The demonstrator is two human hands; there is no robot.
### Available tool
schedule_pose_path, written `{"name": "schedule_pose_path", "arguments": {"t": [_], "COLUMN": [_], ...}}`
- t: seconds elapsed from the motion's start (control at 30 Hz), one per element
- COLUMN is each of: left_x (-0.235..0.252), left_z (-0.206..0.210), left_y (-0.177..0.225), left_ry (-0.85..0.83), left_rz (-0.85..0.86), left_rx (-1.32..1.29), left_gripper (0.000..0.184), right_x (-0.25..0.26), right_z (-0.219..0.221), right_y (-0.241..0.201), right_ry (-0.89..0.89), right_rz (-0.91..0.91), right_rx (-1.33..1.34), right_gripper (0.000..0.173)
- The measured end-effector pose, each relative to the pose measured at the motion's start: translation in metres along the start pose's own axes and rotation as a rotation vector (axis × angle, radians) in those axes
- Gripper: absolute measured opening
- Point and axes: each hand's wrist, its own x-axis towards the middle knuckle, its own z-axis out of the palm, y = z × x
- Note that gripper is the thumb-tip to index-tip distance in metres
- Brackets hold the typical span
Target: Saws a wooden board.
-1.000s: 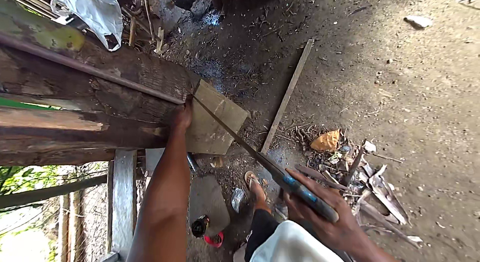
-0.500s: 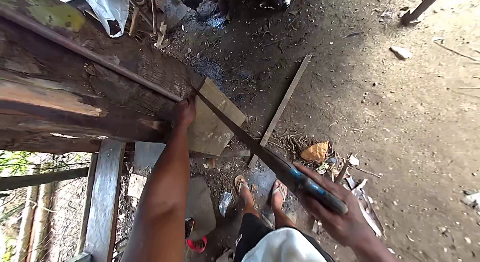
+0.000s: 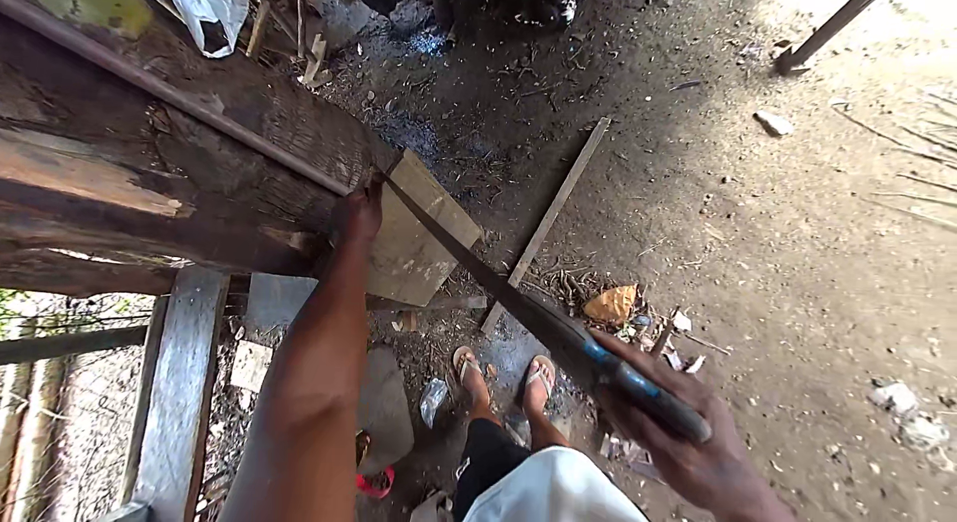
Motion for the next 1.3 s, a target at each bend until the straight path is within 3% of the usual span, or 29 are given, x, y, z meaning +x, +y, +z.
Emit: {"name": "schedule_pose_path", "arguments": {"t": [0.1,0.23,0.33,0.6,0.87,1.1,1.17,1.3], "left_x": [-0.007,-0.016,-0.01,-0.002,-0.016,-0.013,-0.019,-0.029], "left_z": [0.001,0.008,0.011,0.013,0.01,0.012,0.014,0.015], "left_y": [0.005,0.005,0.001,0.0,0.006,0.005,0.008,0.008], "left_ry": [-0.007,0.032,0.044,0.035,0.075,0.041,0.041,0.034], "left_rz": [-0.001,0.004,0.017,-0.01,0.016,0.01,-0.019,0.001], "left_rx": [0.002,-0.008,-0.009,-0.03,0.002,-0.019,0.011,0.049], "left_gripper": [0.09,0.087,0.089,0.087,0.085,0.088,0.09,0.093], "right_x": [0.017,0.092,0.112,0.004,0.075,-0.016,0.004,0.095], "right_z": [0.007,0.058,0.076,0.04,0.074,0.035,0.047,0.096], "right_y": [0.007,0.029,0.035,0.021,0.018,0.004,0.009,0.031], "right_ry": [0.032,0.033,0.025,0.059,0.034,0.096,0.102,0.1], "right_rz": [0.015,0.069,0.061,-0.051,0.003,0.018,-0.02,-0.019], "right_rx": [0.006,0.082,0.112,-0.006,0.069,-0.027,-0.061,0.041], "right_gripper": [0.047,0.045,0.047,0.049,0.05,0.051,0.05,0.049]}}
